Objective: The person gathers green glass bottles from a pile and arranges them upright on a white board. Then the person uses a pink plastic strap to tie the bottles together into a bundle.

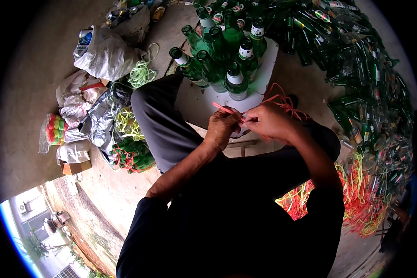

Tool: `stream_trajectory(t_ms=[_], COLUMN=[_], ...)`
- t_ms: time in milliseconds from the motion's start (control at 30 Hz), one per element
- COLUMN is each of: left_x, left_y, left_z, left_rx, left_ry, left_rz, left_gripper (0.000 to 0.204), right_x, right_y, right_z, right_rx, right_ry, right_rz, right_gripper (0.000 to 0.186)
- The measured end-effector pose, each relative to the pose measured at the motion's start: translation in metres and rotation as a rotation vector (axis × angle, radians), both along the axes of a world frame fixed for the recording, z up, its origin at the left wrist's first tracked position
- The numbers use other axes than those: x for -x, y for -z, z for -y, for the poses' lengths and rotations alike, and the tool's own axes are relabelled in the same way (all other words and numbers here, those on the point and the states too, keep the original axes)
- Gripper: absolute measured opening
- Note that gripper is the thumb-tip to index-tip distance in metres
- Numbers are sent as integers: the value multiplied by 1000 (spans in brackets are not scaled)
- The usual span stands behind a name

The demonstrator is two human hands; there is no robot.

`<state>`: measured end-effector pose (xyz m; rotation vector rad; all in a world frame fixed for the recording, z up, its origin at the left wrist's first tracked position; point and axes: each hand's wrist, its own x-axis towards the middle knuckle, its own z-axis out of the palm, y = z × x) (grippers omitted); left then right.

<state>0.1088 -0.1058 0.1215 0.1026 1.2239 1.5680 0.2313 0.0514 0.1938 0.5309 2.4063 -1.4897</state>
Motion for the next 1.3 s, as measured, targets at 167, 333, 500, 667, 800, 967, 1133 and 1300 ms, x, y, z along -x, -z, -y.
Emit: stream_trajectory(t_ms=[167, 333, 500, 667, 800, 967, 1133, 1300], left_x=[3, 10, 14, 13, 11, 12, 13, 20], left_y=[-2, 8, 7, 7, 3, 1, 5, 6], left_z=[3, 5, 7, 6, 5, 4, 7, 18], left_rx=[56, -36, -115, -138, -78, -36, -45, -22], left_ry=[80, 137, 139, 126, 140, 127, 94, 53], left_rz=[-48, 39, 229, 265, 186, 126, 136, 144], left_gripper=[8, 9, 13, 17, 12, 8, 6, 8], right_x=[-3, -4, -2, -3, -1, -1, -2, -7], right_y=[18, 28, 25, 36, 33, 34, 42, 46], right_z=[-2, -1, -2, 1, 2, 1, 1, -12], right_rx=[-275, -299, -292, -386, -352, -383, -480, -707], right_ry=[8, -3, 22, -8, -14, -18, -60, -101], right_rz=[-169, -213, -229, -265, -296, -292, -340, -250], right_gripper=[19, 20, 22, 24, 24, 23, 19, 15])
